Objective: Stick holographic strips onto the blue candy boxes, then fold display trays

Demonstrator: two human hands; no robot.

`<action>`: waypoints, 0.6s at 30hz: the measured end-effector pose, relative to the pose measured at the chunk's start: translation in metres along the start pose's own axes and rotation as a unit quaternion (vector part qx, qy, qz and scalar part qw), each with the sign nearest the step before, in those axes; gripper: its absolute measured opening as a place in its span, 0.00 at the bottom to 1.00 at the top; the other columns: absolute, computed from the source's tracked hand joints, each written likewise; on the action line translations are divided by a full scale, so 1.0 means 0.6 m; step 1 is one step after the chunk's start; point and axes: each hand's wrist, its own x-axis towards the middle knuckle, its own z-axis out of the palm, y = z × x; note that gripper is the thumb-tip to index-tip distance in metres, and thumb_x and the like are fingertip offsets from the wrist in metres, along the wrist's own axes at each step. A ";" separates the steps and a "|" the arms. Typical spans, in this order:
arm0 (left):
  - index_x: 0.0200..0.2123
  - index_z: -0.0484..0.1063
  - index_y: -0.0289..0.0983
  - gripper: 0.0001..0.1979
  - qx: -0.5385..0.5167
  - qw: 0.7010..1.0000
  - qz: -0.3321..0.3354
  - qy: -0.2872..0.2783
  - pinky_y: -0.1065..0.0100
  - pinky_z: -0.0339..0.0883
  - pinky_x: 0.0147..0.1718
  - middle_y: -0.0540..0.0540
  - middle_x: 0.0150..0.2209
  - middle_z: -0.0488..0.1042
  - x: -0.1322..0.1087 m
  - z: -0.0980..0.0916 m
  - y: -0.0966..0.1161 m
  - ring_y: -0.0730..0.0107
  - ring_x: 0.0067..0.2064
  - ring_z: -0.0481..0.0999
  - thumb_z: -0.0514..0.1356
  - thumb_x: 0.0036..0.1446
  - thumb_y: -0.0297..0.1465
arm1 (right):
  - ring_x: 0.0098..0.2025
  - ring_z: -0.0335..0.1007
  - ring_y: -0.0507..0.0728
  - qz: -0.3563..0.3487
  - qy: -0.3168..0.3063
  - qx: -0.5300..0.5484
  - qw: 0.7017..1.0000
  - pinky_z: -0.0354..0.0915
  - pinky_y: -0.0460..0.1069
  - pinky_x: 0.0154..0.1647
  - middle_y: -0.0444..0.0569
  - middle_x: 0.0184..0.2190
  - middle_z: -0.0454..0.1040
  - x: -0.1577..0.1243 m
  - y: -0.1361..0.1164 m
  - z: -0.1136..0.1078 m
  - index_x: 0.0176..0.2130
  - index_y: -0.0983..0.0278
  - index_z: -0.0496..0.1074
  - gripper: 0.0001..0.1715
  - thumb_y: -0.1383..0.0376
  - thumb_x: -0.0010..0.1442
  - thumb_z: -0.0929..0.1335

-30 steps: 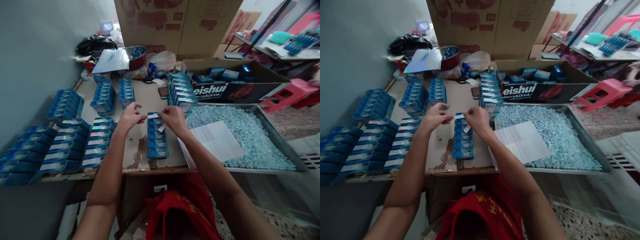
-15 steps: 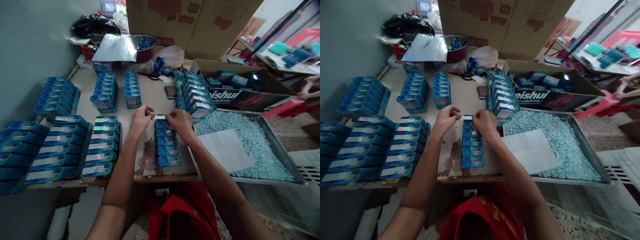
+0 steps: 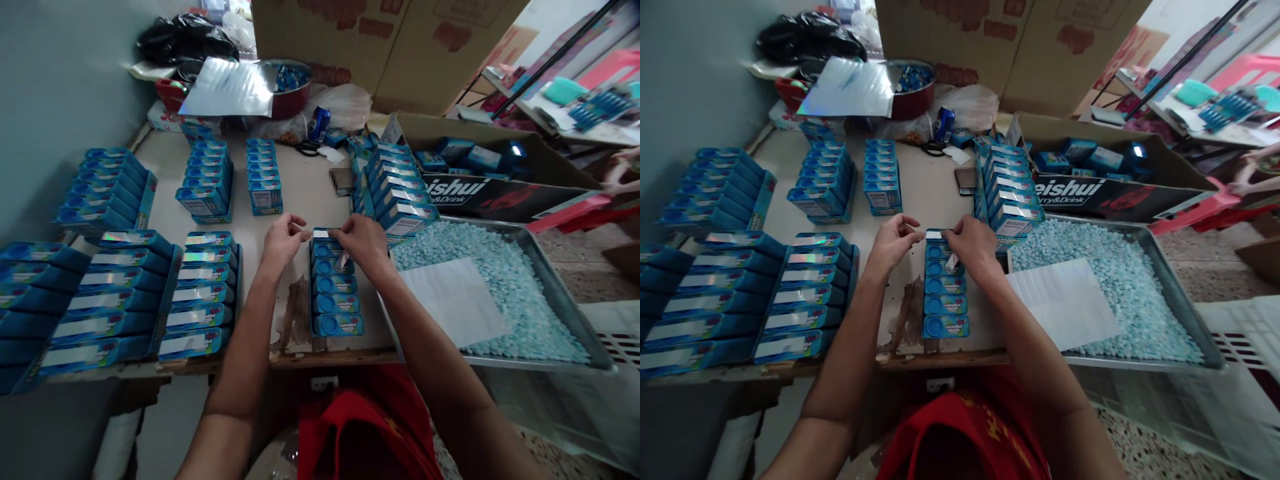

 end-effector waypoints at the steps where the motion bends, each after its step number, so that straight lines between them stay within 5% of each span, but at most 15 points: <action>1: 0.38 0.70 0.38 0.12 -0.026 0.999 -0.018 -0.006 0.70 0.65 0.31 0.52 0.27 0.72 0.000 0.005 -0.007 0.70 0.31 0.72 0.67 0.50 0.31 | 0.36 0.74 0.61 0.001 -0.002 -0.002 1.000 0.58 0.52 0.34 0.52 0.30 0.77 -0.001 0.000 -0.001 0.29 0.60 0.69 0.12 0.57 0.60 0.70; 6: 0.34 0.64 0.39 0.11 -0.075 0.992 -0.098 -0.030 0.73 0.64 0.29 0.54 0.28 0.67 -0.004 0.039 -0.041 0.74 0.29 0.68 0.63 0.59 0.38 | 0.37 0.73 0.61 -0.017 -0.011 0.017 1.000 0.56 0.52 0.34 0.53 0.34 0.78 -0.001 0.002 0.005 0.36 0.61 0.70 0.04 0.63 0.63 0.66; 12: 0.33 0.64 0.40 0.05 0.067 0.997 -0.046 0.007 0.70 0.60 0.31 0.54 0.26 0.66 -0.011 0.042 -0.075 0.71 0.29 0.66 0.59 0.61 0.30 | 0.36 0.74 0.62 -0.011 0.032 0.022 0.999 0.58 0.52 0.36 0.51 0.31 0.78 -0.023 -0.003 -0.005 0.47 0.61 0.70 0.14 0.68 0.63 0.62; 18: 0.33 0.68 0.39 0.07 0.071 0.986 0.013 0.150 0.69 0.63 0.34 0.51 0.29 0.71 -0.021 0.013 -0.042 0.69 0.32 0.71 0.64 0.55 0.32 | 0.32 0.73 0.60 -0.061 0.108 0.080 0.989 0.58 0.52 0.34 0.46 0.25 0.73 -0.050 -0.001 -0.064 0.52 0.60 0.65 0.21 0.51 0.72 0.57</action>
